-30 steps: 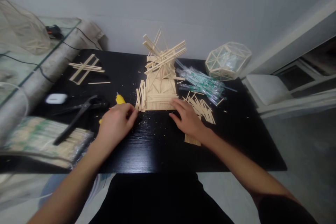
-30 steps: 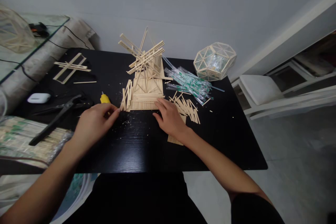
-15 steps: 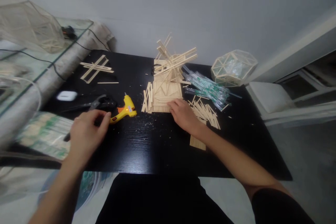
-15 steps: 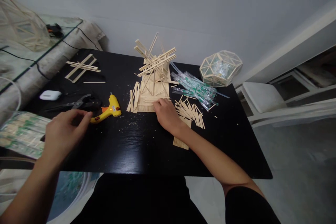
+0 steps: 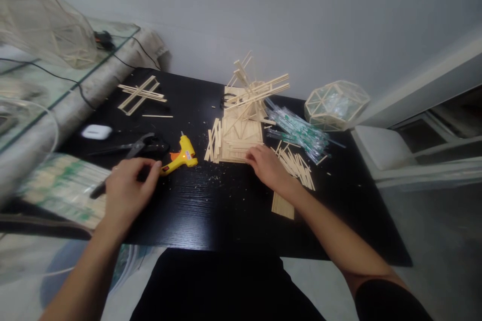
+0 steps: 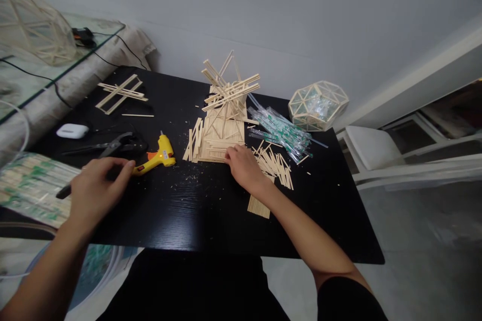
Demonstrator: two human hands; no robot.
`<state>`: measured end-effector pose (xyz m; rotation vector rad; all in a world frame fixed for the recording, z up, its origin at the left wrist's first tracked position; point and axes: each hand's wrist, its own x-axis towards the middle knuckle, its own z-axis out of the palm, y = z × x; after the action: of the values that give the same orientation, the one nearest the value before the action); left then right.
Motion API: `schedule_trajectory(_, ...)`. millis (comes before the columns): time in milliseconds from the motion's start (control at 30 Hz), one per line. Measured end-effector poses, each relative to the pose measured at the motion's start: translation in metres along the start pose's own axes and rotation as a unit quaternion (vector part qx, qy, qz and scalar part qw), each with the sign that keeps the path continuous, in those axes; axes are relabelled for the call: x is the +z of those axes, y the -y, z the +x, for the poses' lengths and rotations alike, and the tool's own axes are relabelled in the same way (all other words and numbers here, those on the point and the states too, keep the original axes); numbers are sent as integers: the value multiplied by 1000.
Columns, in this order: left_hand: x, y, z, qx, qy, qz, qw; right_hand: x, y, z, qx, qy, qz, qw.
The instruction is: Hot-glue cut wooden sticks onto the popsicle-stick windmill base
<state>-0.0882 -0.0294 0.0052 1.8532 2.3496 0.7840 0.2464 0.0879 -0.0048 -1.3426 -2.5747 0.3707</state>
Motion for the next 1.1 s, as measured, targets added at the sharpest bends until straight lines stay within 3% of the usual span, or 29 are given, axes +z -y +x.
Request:
schedule_trajectory(267,-6,8,2,-16,-19,-36,999,-2,1,0,-3,4,23,1000)
schedule_trajectory(433,-9,-1,-5,35,-38,-76,996,-12,3,-7,24,-73,149,986)
schedule_trajectory(500,-5,-14,-10,90,-30,-107,990,-16,7,-14,50,-87,273,957)
schedule_trajectory(600,6,-43,-18,196,4,-160,967,-16,15,-27,107,-17,485,868)
schedule_trajectory(667,14,-64,-22,252,57,-180,949,-12,20,-36,138,23,569,810)
schedule_trajectory(733,22,-82,-26,291,126,-206,926,-6,23,-42,157,50,611,774)
schedule_trajectory(867,32,-99,-32,324,228,-232,888,4,20,-50,167,62,659,731)
schedule_trajectory(1100,33,-99,-33,283,249,-244,893,13,23,-56,158,94,700,690)
